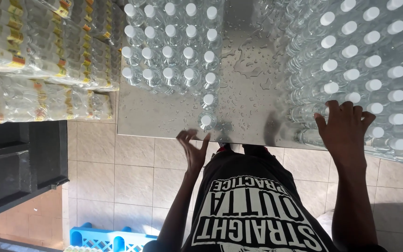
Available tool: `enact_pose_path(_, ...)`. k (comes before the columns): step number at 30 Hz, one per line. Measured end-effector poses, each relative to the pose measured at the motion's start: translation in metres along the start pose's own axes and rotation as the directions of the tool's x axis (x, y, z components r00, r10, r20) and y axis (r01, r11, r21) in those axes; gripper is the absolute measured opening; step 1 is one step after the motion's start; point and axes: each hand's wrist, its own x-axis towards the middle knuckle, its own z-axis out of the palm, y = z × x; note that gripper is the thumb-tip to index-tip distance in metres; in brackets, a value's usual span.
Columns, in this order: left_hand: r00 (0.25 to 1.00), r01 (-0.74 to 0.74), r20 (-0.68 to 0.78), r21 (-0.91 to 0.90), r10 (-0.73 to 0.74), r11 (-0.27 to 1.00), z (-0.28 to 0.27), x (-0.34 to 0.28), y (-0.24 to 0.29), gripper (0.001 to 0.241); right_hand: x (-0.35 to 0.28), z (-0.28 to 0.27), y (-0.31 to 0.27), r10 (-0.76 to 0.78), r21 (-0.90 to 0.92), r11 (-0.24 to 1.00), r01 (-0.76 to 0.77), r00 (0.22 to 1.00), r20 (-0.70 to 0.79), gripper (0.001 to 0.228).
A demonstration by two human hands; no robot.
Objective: Manually tightening caps on plastic water bottles and organizing them on a metal table in a production facility.
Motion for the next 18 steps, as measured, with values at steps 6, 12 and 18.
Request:
enact_pose_path(6,0.882,0.237,0.445,-0.133,-0.156,0.962,-0.009,-0.031,0.012,0.019,0.007,0.016,0.004,-0.077,-0.106,0.992,0.067,0.993,-0.093,0.031)
enact_pose_path(12,0.737,0.173,0.675,-0.229,0.028,0.958,0.074,0.007,0.071,0.037,0.021,0.012,-0.013,-0.150,0.139,0.981,0.132,0.981,0.127,0.037)
enact_pose_path(18,0.622,0.187,0.772,-0.309,0.131,0.932,0.100,0.061,0.136,0.120,0.011,-0.093,-0.040,-0.164,0.553,0.833,-0.015,0.948,0.271,0.038)
